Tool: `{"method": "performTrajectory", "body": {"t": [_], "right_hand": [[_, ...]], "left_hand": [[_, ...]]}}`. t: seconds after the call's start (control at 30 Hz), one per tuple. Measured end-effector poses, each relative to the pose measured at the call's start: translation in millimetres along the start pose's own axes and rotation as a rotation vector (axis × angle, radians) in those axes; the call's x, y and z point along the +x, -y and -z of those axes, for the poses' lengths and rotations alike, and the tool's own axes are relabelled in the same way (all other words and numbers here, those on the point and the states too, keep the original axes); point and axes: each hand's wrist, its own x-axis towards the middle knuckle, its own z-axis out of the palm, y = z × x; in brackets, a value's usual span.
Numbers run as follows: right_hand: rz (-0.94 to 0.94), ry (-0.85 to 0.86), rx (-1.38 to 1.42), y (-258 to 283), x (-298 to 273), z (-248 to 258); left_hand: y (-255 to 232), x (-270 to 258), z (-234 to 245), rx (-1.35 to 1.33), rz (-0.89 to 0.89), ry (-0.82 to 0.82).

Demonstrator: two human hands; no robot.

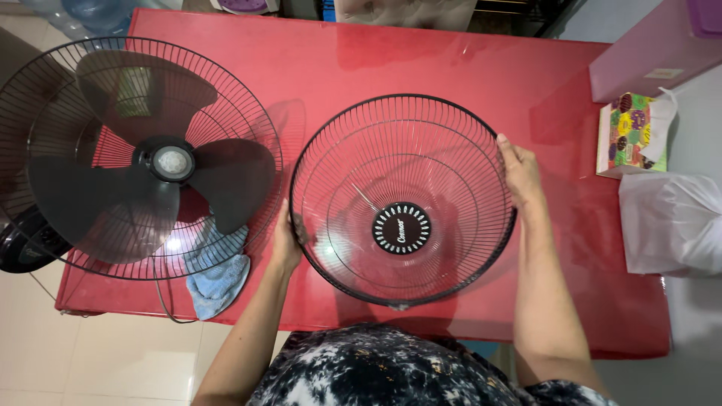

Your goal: The person aligns and attaches the front wire cage to a table fan, then uses a screwdriver to tighten the securing screw on the cage. The fan remains on a red table throughout the process.

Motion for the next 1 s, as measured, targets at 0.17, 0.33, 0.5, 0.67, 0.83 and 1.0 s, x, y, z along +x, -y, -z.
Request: {"method": "performTrajectory", "body": {"t": [0.17, 0.33, 0.5, 0.67, 0.83, 1.0], "right_hand": [[0.015, 0.137, -0.044, 16, 13, -6], [0.002, 0.201, -0.088, 31, 20, -27], [0.030, 0.329, -0.273, 46, 29, -50], [0.171, 0.534, -0.499, 61, 39, -91], [0.147, 0.612, -0.671, 57, 58, -135], [0.109, 0.745, -0.487, 52, 58, -160]], "left_hand": [[-8, -10, 13, 0.231, 0.150, -0.007], [-63, 19, -8, 0.690, -0.244, -0.193], [-139, 29, -133, 1.095, -0.538, 0.177], [-149, 40, -224, 1.302, -0.263, 0.536], [-121, 64, -228, 1.504, -0.097, 0.572], [-113, 88, -171, 1.428, -0.210, 0.527]]}}
